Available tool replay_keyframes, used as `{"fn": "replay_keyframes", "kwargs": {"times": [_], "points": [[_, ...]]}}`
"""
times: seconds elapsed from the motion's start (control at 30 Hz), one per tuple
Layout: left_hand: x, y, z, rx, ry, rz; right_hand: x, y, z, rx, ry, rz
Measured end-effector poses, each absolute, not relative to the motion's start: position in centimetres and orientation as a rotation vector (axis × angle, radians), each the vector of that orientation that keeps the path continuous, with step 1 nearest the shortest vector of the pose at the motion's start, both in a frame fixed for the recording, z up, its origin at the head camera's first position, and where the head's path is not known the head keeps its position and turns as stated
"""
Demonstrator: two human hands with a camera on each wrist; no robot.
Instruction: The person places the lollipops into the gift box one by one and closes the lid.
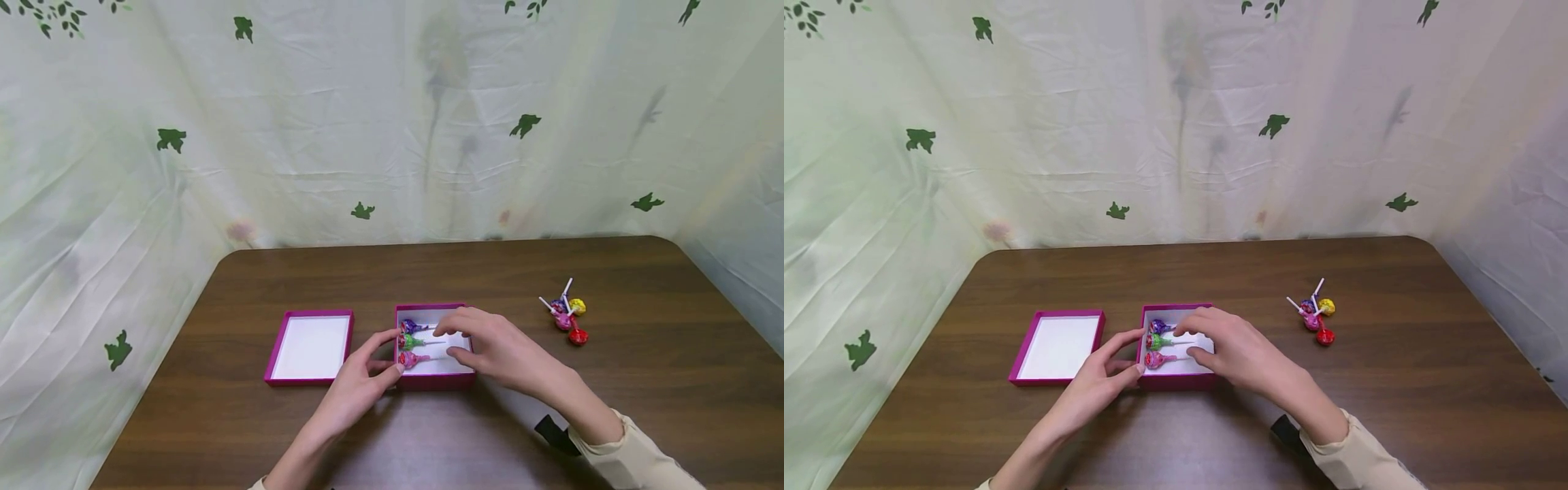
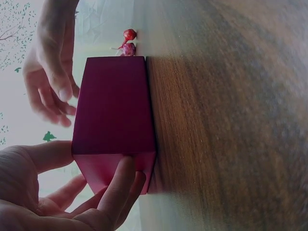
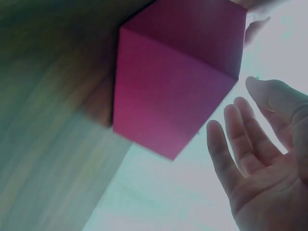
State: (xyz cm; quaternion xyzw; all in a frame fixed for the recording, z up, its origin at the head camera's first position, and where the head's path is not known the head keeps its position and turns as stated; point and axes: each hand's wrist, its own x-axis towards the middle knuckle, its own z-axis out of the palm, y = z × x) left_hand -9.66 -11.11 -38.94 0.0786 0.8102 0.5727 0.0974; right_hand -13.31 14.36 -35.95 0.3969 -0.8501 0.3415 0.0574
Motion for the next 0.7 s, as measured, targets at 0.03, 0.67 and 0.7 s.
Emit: {"fn": "replay_keyframes", "kwargs": {"times": [0.03,0.67,0.7], "points": [[-9.6,-11.1,-39.0,0.231,2.401,1.694,-13.3,14.7,-36.0,1.206,-2.56,1.032],[-9.7,-11.0,-39.0,0.228,2.403,1.681,-11.4,22.2,-36.6,1.106,-2.53,0.973],[-9.7,-11.0,-39.0,0.227,2.407,1.679,-11.4,22.6,-36.6,1.104,-2.523,0.959]]}}
